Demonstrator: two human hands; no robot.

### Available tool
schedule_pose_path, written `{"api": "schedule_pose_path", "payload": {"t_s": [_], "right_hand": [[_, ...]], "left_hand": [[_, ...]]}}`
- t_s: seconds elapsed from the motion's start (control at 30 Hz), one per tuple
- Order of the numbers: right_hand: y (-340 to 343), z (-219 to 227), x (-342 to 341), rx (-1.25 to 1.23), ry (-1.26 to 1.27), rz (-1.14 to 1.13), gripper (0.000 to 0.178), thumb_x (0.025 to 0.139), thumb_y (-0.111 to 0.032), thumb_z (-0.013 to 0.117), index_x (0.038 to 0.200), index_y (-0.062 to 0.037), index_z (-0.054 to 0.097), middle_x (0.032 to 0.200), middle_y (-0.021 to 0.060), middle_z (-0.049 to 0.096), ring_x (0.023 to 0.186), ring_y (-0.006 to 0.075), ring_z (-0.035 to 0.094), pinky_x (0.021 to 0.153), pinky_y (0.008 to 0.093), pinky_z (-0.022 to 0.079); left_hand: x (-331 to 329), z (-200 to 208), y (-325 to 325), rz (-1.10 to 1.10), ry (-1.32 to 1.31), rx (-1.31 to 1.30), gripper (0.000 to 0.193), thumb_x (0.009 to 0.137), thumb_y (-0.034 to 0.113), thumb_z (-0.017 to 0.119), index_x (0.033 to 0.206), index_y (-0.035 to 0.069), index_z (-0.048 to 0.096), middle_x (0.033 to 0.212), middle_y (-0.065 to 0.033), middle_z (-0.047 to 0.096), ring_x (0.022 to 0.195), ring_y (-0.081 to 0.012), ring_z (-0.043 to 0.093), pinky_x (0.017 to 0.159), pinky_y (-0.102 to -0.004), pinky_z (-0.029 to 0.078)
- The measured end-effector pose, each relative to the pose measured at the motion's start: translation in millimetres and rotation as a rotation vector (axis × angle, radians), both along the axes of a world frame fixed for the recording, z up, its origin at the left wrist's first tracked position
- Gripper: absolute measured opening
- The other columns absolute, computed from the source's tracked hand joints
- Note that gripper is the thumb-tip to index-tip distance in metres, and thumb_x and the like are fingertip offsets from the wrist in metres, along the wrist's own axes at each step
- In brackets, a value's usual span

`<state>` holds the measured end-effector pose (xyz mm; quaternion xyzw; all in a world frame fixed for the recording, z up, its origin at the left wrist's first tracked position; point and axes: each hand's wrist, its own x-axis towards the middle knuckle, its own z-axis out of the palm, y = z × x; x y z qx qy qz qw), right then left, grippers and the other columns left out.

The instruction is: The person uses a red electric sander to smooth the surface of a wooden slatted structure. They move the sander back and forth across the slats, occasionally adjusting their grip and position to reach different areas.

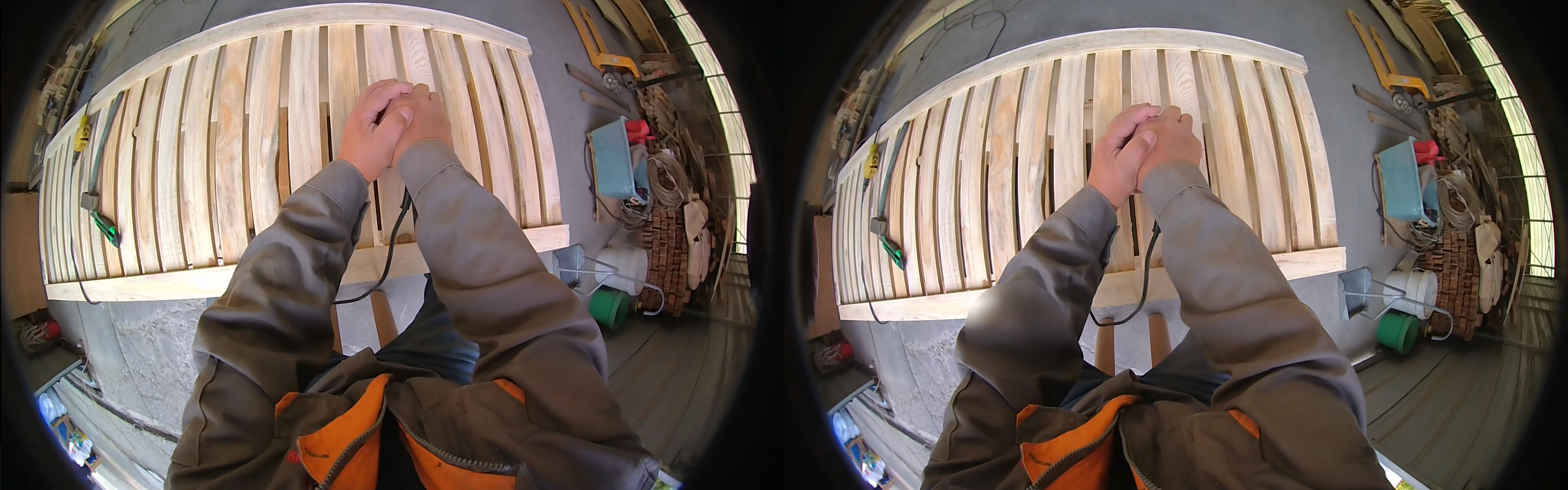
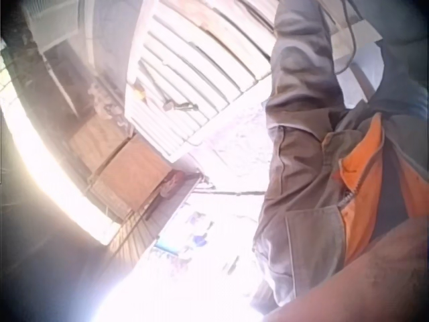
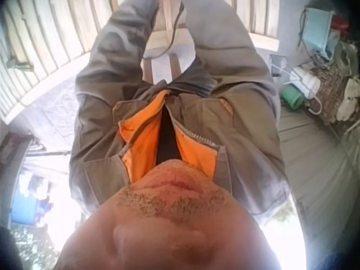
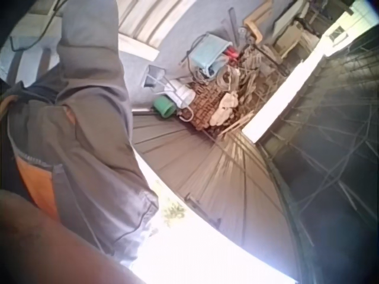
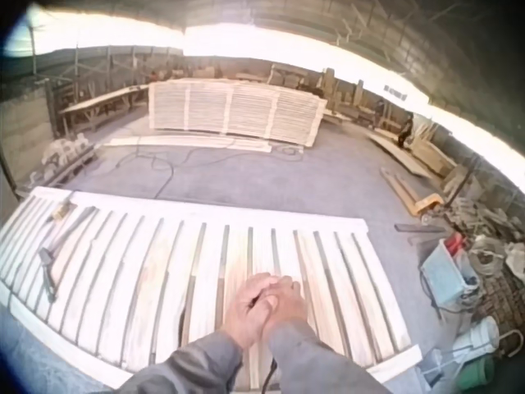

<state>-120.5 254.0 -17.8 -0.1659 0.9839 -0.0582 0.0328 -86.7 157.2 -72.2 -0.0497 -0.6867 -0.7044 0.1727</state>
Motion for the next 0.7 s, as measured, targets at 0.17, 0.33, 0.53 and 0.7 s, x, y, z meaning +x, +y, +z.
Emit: {"api": "schedule_pose_path", "payload": {"t_s": [0.17, 0.33, 0.53, 0.7], "right_hand": [[-7, 0, -19, -0.032, 0.05, -0.023, 0.035, 0.088, -0.027, 0.078, 0.117, -0.0078, 0.075, 0.126, 0.0124, 0.062, 0.125, 0.0311, 0.061, 0.096, 0.0414, 0.062], [-15, 2, -38, -0.042, 0.046, -0.02, 0.033, 0.09, -0.03, 0.076, 0.116, -0.0101, 0.076, 0.129, 0.0119, 0.063, 0.127, 0.0313, 0.061, 0.098, 0.0413, 0.062], [-24, -1, -66, -0.04, 0.068, -0.037, 0.03, 0.091, -0.031, 0.076, 0.117, -0.0164, 0.077, 0.131, 0.0097, 0.063, 0.13, 0.031, 0.059, 0.1, 0.0406, 0.061], [-32, 0, -88, -0.019, 0.07, -0.044, 0.029, 0.092, -0.032, 0.076, 0.118, -0.0187, 0.077, 0.133, 0.0082, 0.064, 0.131, 0.029, 0.059, 0.102, 0.0394, 0.06]], "left_hand": [[-22, 1, -7, -0.007, -0.009, 0.016, 0.041, 0.101, 0.017, 0.063, 0.14, 0.008, 0.069, 0.146, -0.0128, 0.063, 0.136, -0.0264, 0.059, 0.117, -0.0391, 0.046], [-42, -2, -13, 0.017, 0.014, 0.009, 0.04, 0.102, 0.019, 0.064, 0.14, 0.009, 0.069, 0.14, -0.0119, 0.066, 0.129, -0.0245, 0.063, 0.112, -0.0375, 0.05], [-69, -3, -21, 0.014, -0.013, 0.041, 0.039, 0.103, 0.023, 0.064, 0.139, 0.01, 0.071, 0.133, -0.0108, 0.07, 0.117, -0.0193, 0.067, 0.101, -0.0353, 0.055], [-91, 2, -27, 0.03, -0.056, 0.09, 0.039, 0.103, 0.025, 0.065, 0.138, 0.009, 0.072, 0.128, -0.0108, 0.073, 0.112, -0.0185, 0.069, 0.099, -0.0339, 0.056]]}}
